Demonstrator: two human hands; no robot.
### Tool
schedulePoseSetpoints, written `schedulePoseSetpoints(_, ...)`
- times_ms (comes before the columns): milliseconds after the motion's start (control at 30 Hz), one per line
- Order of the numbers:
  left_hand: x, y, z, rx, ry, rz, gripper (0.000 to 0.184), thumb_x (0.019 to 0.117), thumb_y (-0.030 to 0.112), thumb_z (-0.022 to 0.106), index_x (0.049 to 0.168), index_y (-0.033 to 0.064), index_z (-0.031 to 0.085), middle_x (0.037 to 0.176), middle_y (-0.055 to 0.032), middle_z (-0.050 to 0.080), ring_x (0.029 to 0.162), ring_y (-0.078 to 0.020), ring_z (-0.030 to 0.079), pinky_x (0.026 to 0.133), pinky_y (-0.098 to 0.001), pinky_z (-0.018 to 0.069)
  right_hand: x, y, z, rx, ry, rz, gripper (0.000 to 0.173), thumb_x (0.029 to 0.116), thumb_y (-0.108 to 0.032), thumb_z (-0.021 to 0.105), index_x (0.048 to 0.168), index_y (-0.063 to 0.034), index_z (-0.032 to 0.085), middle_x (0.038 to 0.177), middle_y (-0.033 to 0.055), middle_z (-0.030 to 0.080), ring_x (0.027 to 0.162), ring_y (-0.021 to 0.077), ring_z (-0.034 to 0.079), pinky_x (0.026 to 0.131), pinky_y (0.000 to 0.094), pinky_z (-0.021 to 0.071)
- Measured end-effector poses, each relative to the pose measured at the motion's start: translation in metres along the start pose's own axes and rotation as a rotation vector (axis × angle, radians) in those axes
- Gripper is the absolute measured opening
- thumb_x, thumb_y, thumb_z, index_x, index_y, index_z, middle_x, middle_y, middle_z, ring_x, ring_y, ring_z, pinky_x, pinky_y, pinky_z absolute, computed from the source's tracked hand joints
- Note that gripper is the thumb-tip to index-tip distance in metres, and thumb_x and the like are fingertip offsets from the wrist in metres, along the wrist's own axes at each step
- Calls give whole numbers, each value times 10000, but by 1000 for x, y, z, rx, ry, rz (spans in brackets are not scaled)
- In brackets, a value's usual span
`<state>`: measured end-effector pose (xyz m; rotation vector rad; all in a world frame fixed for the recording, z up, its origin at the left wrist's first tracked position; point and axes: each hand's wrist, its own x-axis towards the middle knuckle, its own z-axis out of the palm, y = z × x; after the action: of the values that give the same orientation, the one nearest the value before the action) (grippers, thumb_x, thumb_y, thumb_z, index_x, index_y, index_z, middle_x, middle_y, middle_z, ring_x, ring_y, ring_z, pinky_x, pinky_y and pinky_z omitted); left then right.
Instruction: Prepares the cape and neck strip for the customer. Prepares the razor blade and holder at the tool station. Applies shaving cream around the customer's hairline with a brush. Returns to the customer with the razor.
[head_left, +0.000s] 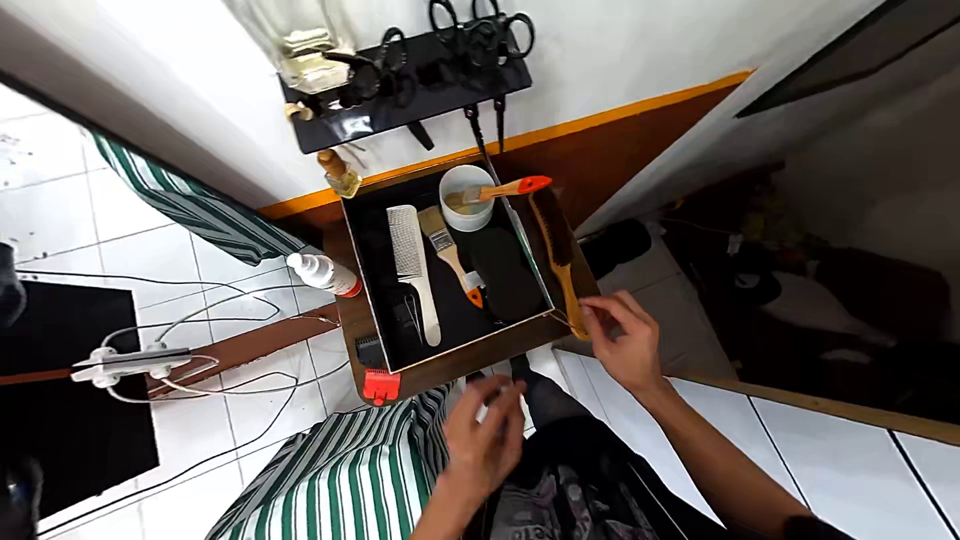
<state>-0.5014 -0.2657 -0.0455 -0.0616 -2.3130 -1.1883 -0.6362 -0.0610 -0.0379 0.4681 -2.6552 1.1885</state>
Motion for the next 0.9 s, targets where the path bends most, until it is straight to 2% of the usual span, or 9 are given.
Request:
schedulePoseSetpoints(100, 83, 1, -16, 210, -83, -40, 205, 947, 143, 641, 1084, 80, 780, 1131, -167, 703, 1022, -256, 687, 836, -365, 583, 34, -4, 7, -147, -143, 1, 217, 942, -181, 676, 1047, -17, 773, 940, 164, 691, 795, 285, 681, 689, 450, 580)
schedulePoseSetpoints(167, 116, -16, -6, 304, -261, -86, 250, 956, 191, 638, 1154, 136, 780, 1308, -190, 650, 1180, -358, 634, 914, -478, 559, 58, -15, 16, -214, -291, 17, 234, 964, -205, 681, 1072, -14, 764, 962, 186, 711, 875, 363, 704, 747, 550, 569)
schedulePoseSetpoints(233, 133, -30, 10, 339, -461, -112, 292, 984, 275, 619, 1222, 187, 763, 1477, -182, 544, 1366, -413, 492, 1033, -567, 465, 81, -25, 23, -270, -427, 70, 243, 1000, -212, 644, 1109, -21, 748, 987, 195, 732, 903, 397, 715, 760, 601, 546)
schedulePoseSetpoints(333, 133, -38, 20, 395, -552, -125, 338, 1001, 379, 595, 1268, 232, 740, 1547, -161, 487, 1467, -435, 369, 1109, -612, 381, 108, -35, 33, -335, -540, 117, 247, 1021, -214, 614, 1087, -1, 720, 900, 235, 714, 870, 450, 702, 713, 617, 527)
schedulePoseSetpoints(500, 122, -38, 0, 508, -427, -239, 506, 966, 585, 580, 1123, 140, 766, 1536, -175, 496, 1447, -430, 413, 1082, -562, 452, 132, -39, 36, -374, -645, 194, 327, 1015, -253, 627, 998, 72, 667, 900, 294, 675, 920, 493, 680, 749, 626, 518)
schedulePoseSetpoints(600, 121, -37, -8, 569, -336, -354, 590, 855, 618, 705, 1036, 57, 730, 1515, -196, 501, 1307, -419, 560, 906, -546, 554, 136, -40, 38, -406, -656, 191, 299, 996, -219, 646, 949, 76, 656, 893, 293, 670, 916, 487, 681, 737, 613, 521)
schedulePoseSetpoints(733, 128, -31, -4, 560, -314, -496, 640, 797, 454, 836, 1249, 44, 639, 1561, -230, 410, 1093, -418, 665, 785, -545, 573, 141, -46, 41, -427, -688, 213, 210, 979, -116, 626, 928, 87, 645, 937, 291, 673, 972, 478, 678, 771, 601, 523)
schedulePoseSetpoints(800, 129, -30, 0, 542, -318, -541, 687, 796, 380, 843, 1367, 97, 589, 1598, -208, 359, 1084, -421, 659, 757, -556, 569, 142, -48, 43, -425, -695, 218, 189, 976, -81, 613, 922, 98, 641, 950, 301, 672, 984, 481, 678, 785, 602, 526)
schedulePoseSetpoints(900, 131, -32, 1, 521, -290, -573, 681, 784, 266, 842, 1397, 145, 573, 1642, -191, 281, 1146, -455, 616, 752, -584, 562, 145, -50, 45, -407, -708, 248, 197, 974, -90, 626, 956, 104, 652, 993, 315, 671, 1019, 497, 667, 818, 624, 526)
